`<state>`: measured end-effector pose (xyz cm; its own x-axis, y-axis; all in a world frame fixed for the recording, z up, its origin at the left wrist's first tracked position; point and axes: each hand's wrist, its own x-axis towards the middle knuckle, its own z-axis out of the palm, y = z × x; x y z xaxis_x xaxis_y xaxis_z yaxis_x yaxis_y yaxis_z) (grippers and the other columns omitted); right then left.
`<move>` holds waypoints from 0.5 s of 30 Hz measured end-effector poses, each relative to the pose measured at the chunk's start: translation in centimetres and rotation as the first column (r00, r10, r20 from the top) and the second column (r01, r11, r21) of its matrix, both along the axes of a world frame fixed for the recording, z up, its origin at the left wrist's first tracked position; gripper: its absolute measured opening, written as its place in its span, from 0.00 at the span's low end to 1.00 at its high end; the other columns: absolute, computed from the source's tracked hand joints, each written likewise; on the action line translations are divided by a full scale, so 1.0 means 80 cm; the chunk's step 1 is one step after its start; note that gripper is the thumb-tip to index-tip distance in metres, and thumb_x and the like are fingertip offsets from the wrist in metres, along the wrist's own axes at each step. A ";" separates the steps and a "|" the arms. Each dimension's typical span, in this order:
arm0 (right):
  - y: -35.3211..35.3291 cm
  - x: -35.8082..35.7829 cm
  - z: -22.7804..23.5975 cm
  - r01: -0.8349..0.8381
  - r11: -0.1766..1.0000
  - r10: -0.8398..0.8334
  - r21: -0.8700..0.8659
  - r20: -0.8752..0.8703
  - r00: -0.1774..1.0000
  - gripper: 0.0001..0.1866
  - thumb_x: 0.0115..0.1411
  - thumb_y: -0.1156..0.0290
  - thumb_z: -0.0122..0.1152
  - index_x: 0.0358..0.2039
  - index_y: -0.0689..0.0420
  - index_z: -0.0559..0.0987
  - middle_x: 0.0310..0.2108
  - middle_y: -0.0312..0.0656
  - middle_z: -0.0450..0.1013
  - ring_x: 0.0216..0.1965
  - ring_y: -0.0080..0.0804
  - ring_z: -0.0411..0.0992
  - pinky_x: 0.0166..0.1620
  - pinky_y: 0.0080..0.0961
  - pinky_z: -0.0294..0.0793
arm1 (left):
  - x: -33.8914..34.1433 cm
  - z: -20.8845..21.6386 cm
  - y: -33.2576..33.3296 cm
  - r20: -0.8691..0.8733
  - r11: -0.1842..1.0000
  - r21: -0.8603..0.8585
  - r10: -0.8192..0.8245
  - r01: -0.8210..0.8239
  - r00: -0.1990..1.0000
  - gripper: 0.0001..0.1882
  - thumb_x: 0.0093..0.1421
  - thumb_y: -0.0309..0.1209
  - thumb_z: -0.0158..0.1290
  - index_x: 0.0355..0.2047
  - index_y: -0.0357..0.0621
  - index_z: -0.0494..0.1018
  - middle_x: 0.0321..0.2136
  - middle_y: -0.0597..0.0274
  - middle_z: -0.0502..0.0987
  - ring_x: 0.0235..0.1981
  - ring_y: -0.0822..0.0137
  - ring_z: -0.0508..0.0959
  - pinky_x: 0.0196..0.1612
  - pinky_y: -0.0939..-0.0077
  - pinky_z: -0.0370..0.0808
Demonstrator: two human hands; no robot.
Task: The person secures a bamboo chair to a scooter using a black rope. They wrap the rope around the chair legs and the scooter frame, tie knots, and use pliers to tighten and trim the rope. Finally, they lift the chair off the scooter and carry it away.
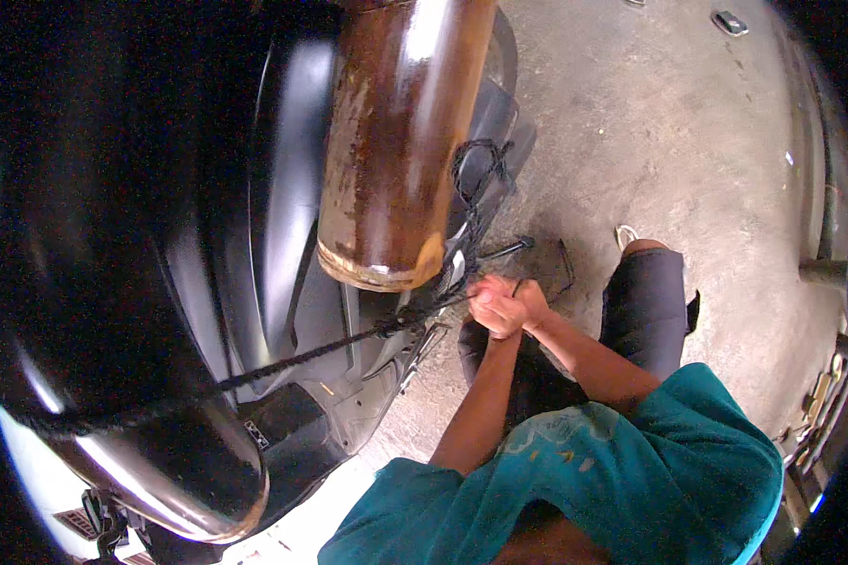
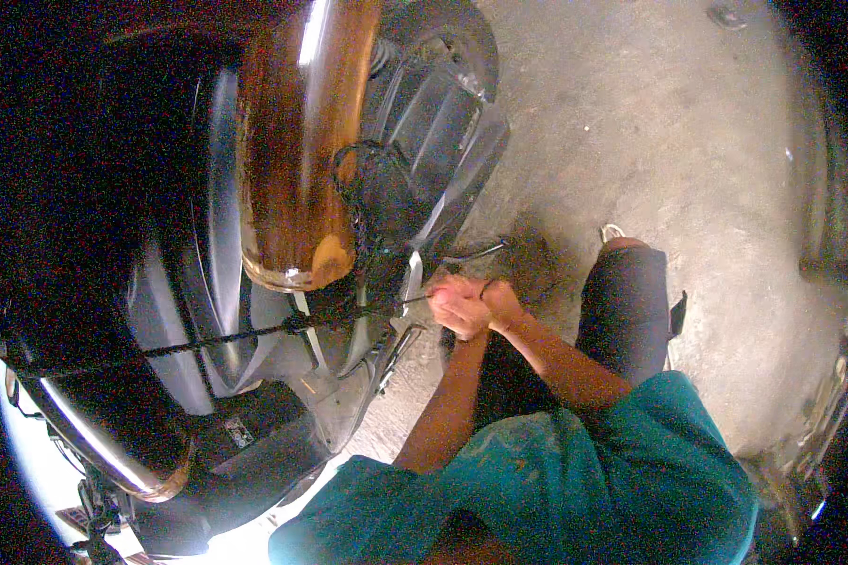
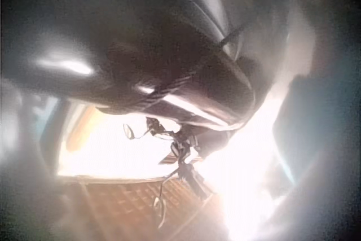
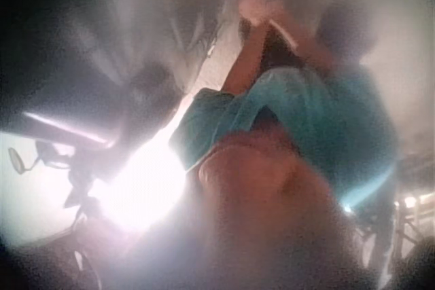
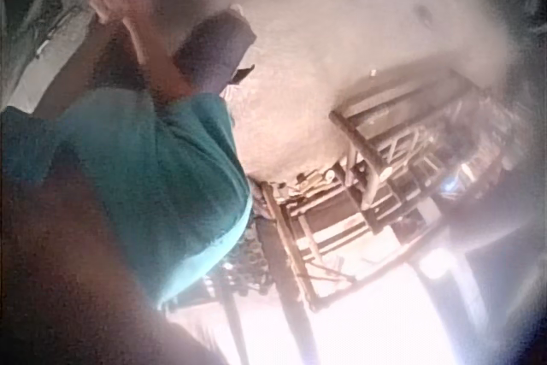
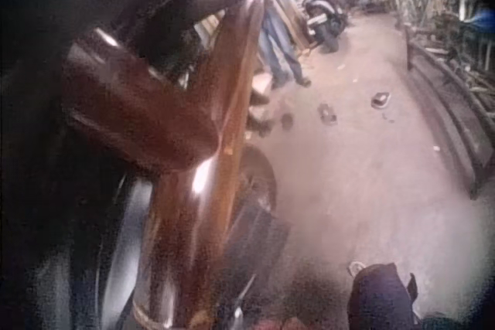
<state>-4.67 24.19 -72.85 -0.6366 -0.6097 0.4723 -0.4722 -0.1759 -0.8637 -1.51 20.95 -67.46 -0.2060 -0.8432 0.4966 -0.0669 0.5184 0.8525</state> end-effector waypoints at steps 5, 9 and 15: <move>0.000 -0.002 -0.062 -0.118 0.955 0.127 0.271 -0.018 0.992 0.10 0.48 0.56 0.59 0.24 0.47 0.78 0.20 0.43 0.73 0.21 0.46 0.72 0.22 0.40 0.69 | -0.015 0.008 -0.008 -0.044 0.992 0.088 -0.092 0.095 0.995 0.15 0.64 0.38 0.46 0.27 0.41 0.61 0.19 0.67 0.61 0.16 0.69 0.63 0.17 0.74 0.62; 0.010 0.051 -0.080 -0.236 0.942 0.095 0.240 0.483 0.871 0.13 0.52 0.53 0.58 0.31 0.47 0.78 0.28 0.41 0.75 0.30 0.43 0.73 0.33 0.37 0.70 | 0.022 -0.119 -0.061 0.456 0.563 -0.823 0.733 -0.074 0.504 0.13 0.63 0.39 0.46 0.30 0.41 0.65 0.21 0.64 0.66 0.21 0.65 0.68 0.22 0.71 0.68; 0.035 0.004 -0.050 -0.437 0.860 0.155 0.263 0.681 0.716 0.17 0.57 0.56 0.56 0.43 0.51 0.78 0.35 0.39 0.78 0.39 0.36 0.76 0.39 0.31 0.74 | 0.032 -0.113 -0.003 0.141 0.119 -0.990 0.906 0.080 0.400 0.06 0.53 0.27 0.58 0.27 0.41 0.72 0.25 0.58 0.74 0.21 0.64 0.75 0.26 0.71 0.76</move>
<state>-4.38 26.98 -76.87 -0.4464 -0.8527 -0.2714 0.2093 0.1954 -0.9581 1.04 20.69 -76.48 -0.6029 -0.0847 0.7933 -0.7639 0.3481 -0.5433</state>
